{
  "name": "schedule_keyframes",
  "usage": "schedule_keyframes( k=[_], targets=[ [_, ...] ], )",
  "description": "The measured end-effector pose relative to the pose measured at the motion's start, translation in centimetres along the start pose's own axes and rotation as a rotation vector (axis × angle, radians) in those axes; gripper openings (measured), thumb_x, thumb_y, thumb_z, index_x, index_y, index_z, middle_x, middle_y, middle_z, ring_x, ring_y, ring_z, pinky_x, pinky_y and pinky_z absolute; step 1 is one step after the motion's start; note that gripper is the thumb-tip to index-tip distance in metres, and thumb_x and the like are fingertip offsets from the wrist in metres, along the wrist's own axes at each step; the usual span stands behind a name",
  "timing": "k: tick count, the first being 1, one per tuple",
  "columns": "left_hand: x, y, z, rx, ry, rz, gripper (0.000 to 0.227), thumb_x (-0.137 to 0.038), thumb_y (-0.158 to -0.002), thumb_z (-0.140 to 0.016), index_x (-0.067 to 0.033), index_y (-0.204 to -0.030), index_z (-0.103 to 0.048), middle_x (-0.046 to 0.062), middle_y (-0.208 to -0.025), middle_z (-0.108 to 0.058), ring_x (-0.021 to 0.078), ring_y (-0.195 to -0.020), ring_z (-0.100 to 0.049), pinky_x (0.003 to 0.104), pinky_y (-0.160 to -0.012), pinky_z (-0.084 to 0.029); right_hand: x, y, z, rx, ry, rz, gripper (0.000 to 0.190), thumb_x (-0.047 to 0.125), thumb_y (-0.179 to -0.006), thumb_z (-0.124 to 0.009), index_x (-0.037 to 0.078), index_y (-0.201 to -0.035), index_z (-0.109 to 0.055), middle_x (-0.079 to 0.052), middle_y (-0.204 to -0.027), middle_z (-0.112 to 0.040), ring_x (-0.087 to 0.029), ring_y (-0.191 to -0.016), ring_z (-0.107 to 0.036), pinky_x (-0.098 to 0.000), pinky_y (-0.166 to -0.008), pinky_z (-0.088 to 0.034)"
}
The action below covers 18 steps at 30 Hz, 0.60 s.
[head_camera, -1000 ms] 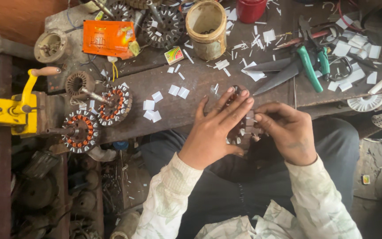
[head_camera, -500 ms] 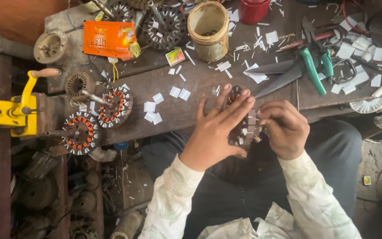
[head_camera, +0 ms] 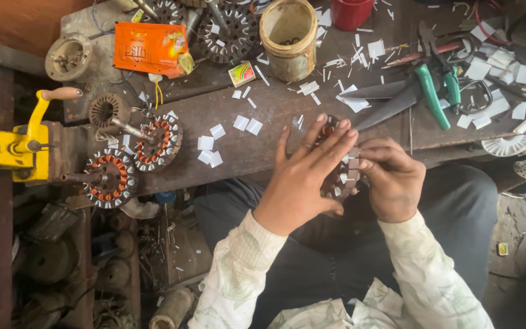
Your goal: The person uses pliers to trim copper wire on a motor stator, then places small white insulating paper pieces into the stator slots. The person repeats this process on multiple stators, handling them one at a time.
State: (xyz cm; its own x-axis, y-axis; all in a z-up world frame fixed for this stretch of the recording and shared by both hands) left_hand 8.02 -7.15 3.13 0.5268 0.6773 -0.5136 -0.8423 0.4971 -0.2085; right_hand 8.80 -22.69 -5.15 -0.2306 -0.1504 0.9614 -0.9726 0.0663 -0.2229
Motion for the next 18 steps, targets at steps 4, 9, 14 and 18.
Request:
schedule_keyframes(
  k=[4, 9, 14, 18],
  targets=[
    [0.1, -0.2, 0.0, 0.008, -0.012, 0.032, 0.126, -0.038, -0.046, -0.095, -0.0218, -0.157, -0.035, -0.002, -0.164, -0.037, 0.0257, -0.157, -0.027, 0.07, -0.123, -0.016, 3.2, -0.1, -0.5, 0.035, 0.278, 0.114, 0.014, -0.004, -0.093, -0.07, -0.006, -0.106, -0.071, -0.015, -0.113, -0.071, -0.021, -0.101, -0.069, -0.029, -0.088, -0.054],
    [-0.2, -0.3, 0.4, -0.062, 0.022, 0.035, 0.122, -0.036, -0.053, -0.094, -0.0217, -0.158, -0.034, -0.001, -0.165, -0.036, 0.0276, -0.158, -0.028, 0.068, -0.125, -0.017, 5.3, 1.7, -1.6, -0.098, 0.49, 0.169, 0.022, 0.007, -0.102, -0.067, -0.004, -0.121, -0.069, -0.017, -0.123, -0.07, -0.025, -0.109, -0.07, -0.0322, -0.096, -0.054],
    [-0.5, 0.3, -0.1, -0.118, -0.034, 0.09, 0.112, -0.025, -0.066, -0.092, -0.0223, -0.162, -0.033, -0.002, -0.17, -0.034, 0.0279, -0.161, -0.028, 0.066, -0.127, -0.018, 6.4, 3.0, -3.6, -0.14, 0.665, 0.298, 0.044, 0.014, -0.094, -0.075, -0.003, -0.132, -0.063, -0.019, -0.131, -0.064, -0.029, -0.118, -0.066, -0.036, -0.1, -0.054],
    [0.1, 0.9, 0.4, -0.066, 0.112, 0.093, 0.117, -0.031, -0.064, -0.092, -0.0166, -0.162, -0.029, 0.005, -0.17, -0.032, 0.0382, -0.16, -0.026, 0.063, -0.126, -0.021, 3.7, 2.8, -3.4, -0.096, 0.318, 0.081, 0.047, 0.01, -0.093, -0.074, -0.006, -0.135, -0.059, -0.017, -0.131, -0.061, -0.022, -0.115, -0.063, -0.0319, -0.098, -0.052]
  ],
)
Point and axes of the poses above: each hand's wrist, its own y-axis away from the middle knuckle, its own z-axis out of the back of the hand, x = y × z, the point moved 9 cm from there along -y, towards the middle knuckle
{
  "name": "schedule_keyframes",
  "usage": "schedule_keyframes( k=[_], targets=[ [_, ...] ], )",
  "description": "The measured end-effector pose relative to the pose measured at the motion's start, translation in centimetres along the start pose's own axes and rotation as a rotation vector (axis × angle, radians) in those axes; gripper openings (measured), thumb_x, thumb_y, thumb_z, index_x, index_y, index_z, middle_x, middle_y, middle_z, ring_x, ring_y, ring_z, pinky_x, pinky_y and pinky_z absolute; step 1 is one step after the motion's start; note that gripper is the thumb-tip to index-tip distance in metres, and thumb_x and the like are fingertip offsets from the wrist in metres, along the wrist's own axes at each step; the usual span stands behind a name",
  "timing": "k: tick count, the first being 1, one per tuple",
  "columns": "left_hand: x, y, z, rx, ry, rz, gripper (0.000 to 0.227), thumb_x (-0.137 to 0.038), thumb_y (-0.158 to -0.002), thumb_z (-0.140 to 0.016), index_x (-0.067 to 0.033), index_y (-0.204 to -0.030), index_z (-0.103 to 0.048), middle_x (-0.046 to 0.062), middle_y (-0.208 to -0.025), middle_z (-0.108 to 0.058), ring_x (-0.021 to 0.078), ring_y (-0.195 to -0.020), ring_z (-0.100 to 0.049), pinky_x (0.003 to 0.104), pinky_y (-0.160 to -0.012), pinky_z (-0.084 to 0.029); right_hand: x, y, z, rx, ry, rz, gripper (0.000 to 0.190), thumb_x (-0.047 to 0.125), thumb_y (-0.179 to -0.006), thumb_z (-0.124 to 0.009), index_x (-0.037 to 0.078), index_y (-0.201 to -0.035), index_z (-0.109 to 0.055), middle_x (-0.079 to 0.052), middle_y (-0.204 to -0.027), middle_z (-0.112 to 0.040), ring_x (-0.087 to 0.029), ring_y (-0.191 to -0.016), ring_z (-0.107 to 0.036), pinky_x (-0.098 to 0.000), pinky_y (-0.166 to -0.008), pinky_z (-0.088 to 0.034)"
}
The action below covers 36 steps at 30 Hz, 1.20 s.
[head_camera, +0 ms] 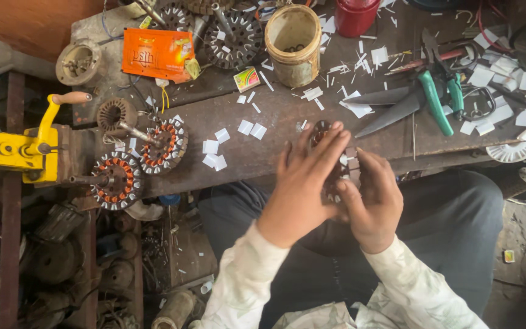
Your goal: The person uses pliers to trim copper wire on a motor stator, then places small white insulating paper pieces into the stator slots. The person repeats this process on multiple stators, handling them one at a time.
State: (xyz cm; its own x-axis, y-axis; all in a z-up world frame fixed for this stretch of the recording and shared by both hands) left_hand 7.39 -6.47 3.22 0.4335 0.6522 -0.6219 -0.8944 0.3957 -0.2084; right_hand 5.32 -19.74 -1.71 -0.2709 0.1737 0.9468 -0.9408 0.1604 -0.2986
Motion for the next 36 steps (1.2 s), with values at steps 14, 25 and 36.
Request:
schedule_keyframes(
  k=[14, 25, 36],
  targets=[
    [4.3, -0.8, -0.2, 0.162, 0.266, 0.077, 0.144, -0.037, -0.056, -0.099, -0.0016, -0.162, -0.008, 0.031, -0.166, -0.022, 0.0481, -0.156, -0.023, 0.05, -0.124, -0.029, -1.5, 1.5, -1.4, 0.073, -0.299, 0.068, 0.052, 0.013, -0.094, -0.07, -0.008, -0.139, -0.057, -0.019, -0.139, -0.055, -0.026, -0.127, -0.057, -0.0355, -0.11, -0.047],
    [8.5, -4.7, 0.3, -0.061, 0.185, -0.321, 0.117, -0.016, -0.079, -0.09, -0.0107, -0.166, -0.013, 0.017, -0.17, -0.029, 0.0375, -0.16, -0.031, 0.045, -0.134, -0.03, -1.7, -2.4, -4.2, 0.119, 0.019, 0.406, 0.055, 0.003, -0.075, -0.086, 0.005, -0.127, -0.068, -0.017, -0.132, -0.06, -0.031, -0.121, -0.063, -0.038, -0.099, -0.056],
    [10.3, -2.2, 1.7, -0.117, 0.088, -0.134, 0.118, -0.017, -0.075, -0.09, -0.0058, -0.164, -0.013, 0.018, -0.172, -0.023, 0.0359, -0.16, -0.028, 0.042, -0.13, -0.031, -2.2, -1.9, -6.7, 0.079, 0.212, 0.567, 0.052, -0.001, -0.075, -0.082, 0.009, -0.124, -0.07, -0.014, -0.129, -0.065, -0.033, -0.119, -0.065, -0.0416, -0.103, -0.054]
  ],
)
Point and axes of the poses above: each hand's wrist, its own y-axis away from the middle knuckle, its own z-axis out of the back of the hand, x = y × z, the point moved 9 cm from there along -y, towards the middle knuckle
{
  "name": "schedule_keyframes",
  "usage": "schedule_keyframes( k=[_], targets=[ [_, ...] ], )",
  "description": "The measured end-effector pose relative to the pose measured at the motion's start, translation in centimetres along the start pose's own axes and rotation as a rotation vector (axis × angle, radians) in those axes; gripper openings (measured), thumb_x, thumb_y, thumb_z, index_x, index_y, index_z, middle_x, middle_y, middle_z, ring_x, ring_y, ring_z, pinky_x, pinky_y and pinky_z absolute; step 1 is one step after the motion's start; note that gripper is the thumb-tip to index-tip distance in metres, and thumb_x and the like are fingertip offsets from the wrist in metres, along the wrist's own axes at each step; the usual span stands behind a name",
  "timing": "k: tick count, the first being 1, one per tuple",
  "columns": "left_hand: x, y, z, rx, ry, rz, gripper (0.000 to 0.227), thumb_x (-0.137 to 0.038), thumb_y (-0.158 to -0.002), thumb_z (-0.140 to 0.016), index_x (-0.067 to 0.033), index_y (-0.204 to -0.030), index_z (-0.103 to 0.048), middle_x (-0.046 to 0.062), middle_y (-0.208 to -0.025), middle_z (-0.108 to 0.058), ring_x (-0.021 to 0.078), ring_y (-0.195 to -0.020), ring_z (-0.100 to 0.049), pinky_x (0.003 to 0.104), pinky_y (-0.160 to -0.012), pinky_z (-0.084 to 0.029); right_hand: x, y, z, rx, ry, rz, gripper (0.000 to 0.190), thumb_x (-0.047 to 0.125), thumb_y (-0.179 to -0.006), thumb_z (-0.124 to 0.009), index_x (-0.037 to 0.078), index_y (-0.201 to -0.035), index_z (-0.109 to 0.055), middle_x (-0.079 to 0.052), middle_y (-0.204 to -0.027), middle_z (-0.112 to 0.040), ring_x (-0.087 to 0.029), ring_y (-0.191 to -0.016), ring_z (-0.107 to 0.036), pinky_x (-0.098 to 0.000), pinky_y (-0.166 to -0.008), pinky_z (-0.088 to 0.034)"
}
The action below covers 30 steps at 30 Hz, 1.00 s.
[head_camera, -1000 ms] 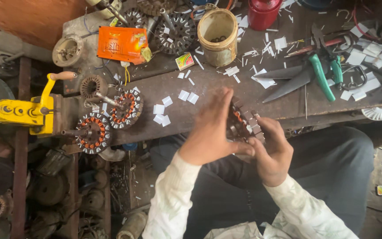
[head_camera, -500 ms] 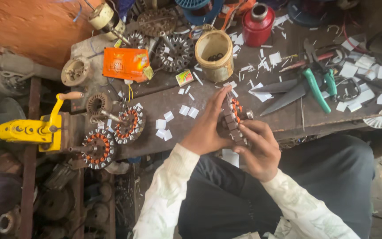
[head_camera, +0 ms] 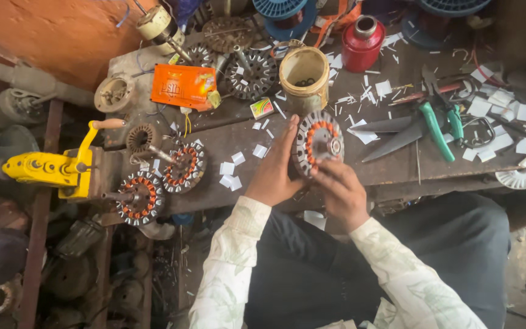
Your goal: The person uses pliers to trim copper wire on a motor stator, then places small white insulating paper pieces into the stator slots. The person repeats this process on multiple stators, handling them one at a time.
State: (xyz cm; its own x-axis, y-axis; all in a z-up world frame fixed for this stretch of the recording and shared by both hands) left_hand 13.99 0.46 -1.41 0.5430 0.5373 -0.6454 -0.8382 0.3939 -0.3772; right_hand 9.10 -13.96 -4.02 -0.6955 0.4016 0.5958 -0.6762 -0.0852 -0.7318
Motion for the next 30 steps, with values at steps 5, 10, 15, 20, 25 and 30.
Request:
schedule_keyframes(
  k=[5, 10, 15, 20, 25, 30],
  targets=[
    [-0.9, -0.1, 0.4, -0.031, -0.16, 0.035, 0.12, -0.013, -0.072, -0.089, -0.006, -0.164, -0.011, 0.018, -0.171, -0.023, 0.0374, -0.159, -0.027, 0.044, -0.129, -0.03, -1.0, 0.2, 0.0, 0.016, 0.03, -0.085, 0.046, -0.009, -0.087, -0.073, 0.008, -0.129, -0.066, -0.012, -0.139, -0.064, -0.034, -0.132, -0.062, -0.0418, -0.114, -0.051],
    [-0.5, 4.6, 2.6, -0.332, -0.135, 0.154, 0.093, -0.014, -0.082, -0.086, -0.0044, -0.157, -0.032, 0.019, -0.163, -0.039, 0.0373, -0.154, -0.035, 0.046, -0.125, -0.032, -0.1, 0.3, 1.6, 0.01, 0.069, -0.107, 0.057, -0.009, -0.085, -0.07, 0.002, -0.14, -0.057, -0.019, -0.146, -0.056, -0.04, -0.139, -0.055, -0.0438, -0.115, -0.047],
    [1.2, 14.2, 3.9, -0.583, -0.291, 0.455, 0.051, -0.022, -0.096, -0.079, -0.011, -0.142, -0.059, 0.008, -0.143, -0.064, 0.0261, -0.139, -0.058, 0.042, -0.118, -0.046, 0.0, 0.3, 3.3, -0.018, 0.097, -0.223, 0.055, -0.009, -0.088, -0.068, 0.001, -0.14, -0.057, -0.019, -0.147, -0.058, -0.038, -0.139, -0.057, -0.0425, -0.115, -0.048],
    [0.9, 15.2, 4.3, -0.364, -0.689, 0.405, 0.065, -0.037, -0.088, -0.074, -0.0005, -0.139, -0.058, 0.016, -0.143, -0.059, 0.0353, -0.14, -0.044, 0.053, -0.11, -0.031, -0.3, 0.5, 4.9, -0.085, 0.106, -0.211, 0.049, -0.012, -0.092, -0.064, 0.0, -0.139, -0.056, -0.02, -0.147, -0.06, -0.038, -0.138, -0.061, -0.0416, -0.116, -0.05],
    [1.4, 13.9, 3.4, -0.304, -0.847, 0.343, 0.045, -0.03, -0.09, -0.071, -0.0068, -0.129, -0.066, 0.005, -0.137, -0.064, 0.0257, -0.137, -0.049, 0.053, -0.113, -0.033, -0.1, 0.7, 6.0, -0.114, 0.132, -0.153, 0.044, -0.013, -0.094, -0.064, -0.002, -0.136, -0.058, -0.021, -0.142, -0.063, -0.037, -0.135, -0.063, -0.0422, -0.115, -0.052],
    [-0.6, 13.7, 3.2, -0.366, -0.626, 0.149, 0.023, -0.005, -0.086, -0.071, -0.0097, -0.109, -0.075, 0.003, -0.115, -0.075, 0.0213, -0.111, -0.069, 0.039, -0.099, -0.049, 0.2, 1.7, 7.3, -0.205, 0.015, -0.218, 0.036, -0.014, -0.101, -0.061, -0.003, -0.135, -0.059, -0.018, -0.134, -0.065, -0.029, -0.127, -0.066, -0.0352, -0.109, -0.053]
  ],
)
Point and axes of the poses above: each hand's wrist, its own y-axis away from the middle knuckle, its own z-axis out of the back of the hand, x = y × z, the point moved 9 cm from there along -y, towards the middle knuckle
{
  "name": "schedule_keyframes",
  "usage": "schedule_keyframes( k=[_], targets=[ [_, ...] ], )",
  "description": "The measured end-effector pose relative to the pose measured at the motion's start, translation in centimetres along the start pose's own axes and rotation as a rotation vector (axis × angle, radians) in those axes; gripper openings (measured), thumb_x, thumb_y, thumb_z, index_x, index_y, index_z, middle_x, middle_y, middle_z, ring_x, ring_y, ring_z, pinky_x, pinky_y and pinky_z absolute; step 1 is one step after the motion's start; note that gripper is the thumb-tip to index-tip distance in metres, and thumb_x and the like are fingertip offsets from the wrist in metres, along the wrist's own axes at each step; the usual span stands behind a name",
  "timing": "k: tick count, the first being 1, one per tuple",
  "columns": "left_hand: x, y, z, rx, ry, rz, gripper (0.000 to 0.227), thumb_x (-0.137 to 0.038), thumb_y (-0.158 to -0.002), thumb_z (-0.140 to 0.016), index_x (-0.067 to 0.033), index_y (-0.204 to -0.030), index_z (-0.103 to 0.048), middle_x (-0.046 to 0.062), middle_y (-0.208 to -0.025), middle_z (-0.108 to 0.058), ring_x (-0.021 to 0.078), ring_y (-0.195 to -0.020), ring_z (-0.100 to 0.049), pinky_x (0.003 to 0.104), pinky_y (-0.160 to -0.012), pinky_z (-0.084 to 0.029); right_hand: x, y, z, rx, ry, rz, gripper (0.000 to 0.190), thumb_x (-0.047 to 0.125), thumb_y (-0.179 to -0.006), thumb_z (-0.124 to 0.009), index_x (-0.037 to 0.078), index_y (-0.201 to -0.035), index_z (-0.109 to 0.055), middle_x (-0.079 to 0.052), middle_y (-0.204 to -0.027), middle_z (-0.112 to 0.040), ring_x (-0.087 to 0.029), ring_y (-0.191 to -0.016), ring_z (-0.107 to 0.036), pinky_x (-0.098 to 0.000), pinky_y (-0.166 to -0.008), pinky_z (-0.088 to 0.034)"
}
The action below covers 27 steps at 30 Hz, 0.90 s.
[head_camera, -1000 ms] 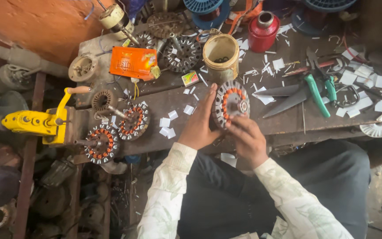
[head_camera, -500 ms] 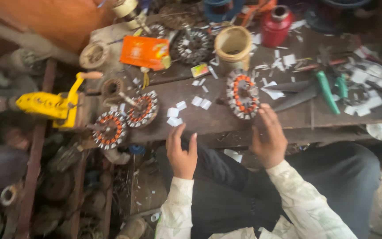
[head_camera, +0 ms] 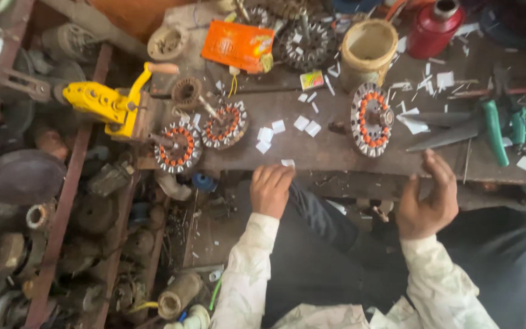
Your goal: The person uses pliers to trim copper wire on a motor stator, then places small white insulating paper pieces into the stator slots. The person repeats this process on multiple stators, handling them one at a time.
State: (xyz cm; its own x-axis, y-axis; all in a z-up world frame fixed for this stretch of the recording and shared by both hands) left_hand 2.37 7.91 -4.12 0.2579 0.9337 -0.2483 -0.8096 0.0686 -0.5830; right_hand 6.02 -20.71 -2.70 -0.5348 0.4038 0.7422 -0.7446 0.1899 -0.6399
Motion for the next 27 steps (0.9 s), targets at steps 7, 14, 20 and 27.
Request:
schedule_keyframes(
  k=[7, 14, 20, 27],
  targets=[
    [-2.7, 3.4, -2.0, -0.102, 1.164, 0.944, 0.02, 0.004, -0.09, -0.072, 0.004, -0.109, -0.076, 0.008, -0.1, -0.08, 0.0107, -0.082, -0.072, 0.024, -0.077, -0.058, 0.2, 5.9, -3.2, 0.355, -0.31, -0.529, 0.027, 0.001, -0.095, -0.067, 0.0, -0.122, -0.066, -0.01, -0.113, -0.073, -0.014, -0.103, -0.071, -0.0268, -0.087, -0.056],
    [-7.3, 4.5, -4.6, 0.1, 1.272, 0.996, 0.023, 0.002, -0.088, -0.074, 0.0024, -0.112, -0.074, 0.007, -0.1, -0.078, 0.0088, -0.088, -0.073, 0.022, -0.079, -0.058, -1.7, 8.0, -3.5, 0.421, -0.449, -0.656, 0.028, 0.001, -0.092, -0.072, -0.002, -0.119, -0.068, -0.006, -0.102, -0.071, -0.01, -0.092, -0.068, -0.0241, -0.081, -0.055],
    [-8.2, 4.5, -5.6, 0.192, 1.2, 0.908, 0.017, -0.005, -0.094, -0.074, 0.0026, -0.109, -0.076, 0.006, -0.097, -0.078, 0.0077, -0.086, -0.07, 0.022, -0.077, -0.054, -3.4, 8.3, -3.2, 0.48, -0.398, -0.678, 0.021, 0.002, -0.086, -0.074, 0.001, -0.107, -0.068, -0.003, -0.092, -0.072, -0.007, -0.082, -0.066, -0.0243, -0.074, -0.054],
    [-7.8, 7.6, -8.4, 0.228, 1.401, 1.114, 0.017, -0.004, -0.092, -0.072, 0.0038, -0.107, -0.076, 0.005, -0.097, -0.076, 0.0094, -0.084, -0.068, 0.024, -0.075, -0.055, -0.2, 5.5, -3.1, 0.56, -0.181, -0.042, 0.019, 0.002, -0.071, -0.076, 0.007, -0.089, -0.071, -0.007, -0.096, -0.071, -0.018, -0.084, -0.07, -0.0297, -0.071, -0.056]
  ],
)
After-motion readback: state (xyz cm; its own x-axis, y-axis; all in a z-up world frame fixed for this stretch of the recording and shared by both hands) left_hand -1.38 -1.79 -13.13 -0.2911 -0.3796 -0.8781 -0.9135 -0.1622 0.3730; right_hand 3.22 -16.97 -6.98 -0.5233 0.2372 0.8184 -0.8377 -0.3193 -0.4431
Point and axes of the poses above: each hand's wrist, its own y-axis away from the middle knuckle, its own z-axis out of the back of the hand, x = y × z, the point moved 9 cm from there along -y, towards the middle knuckle
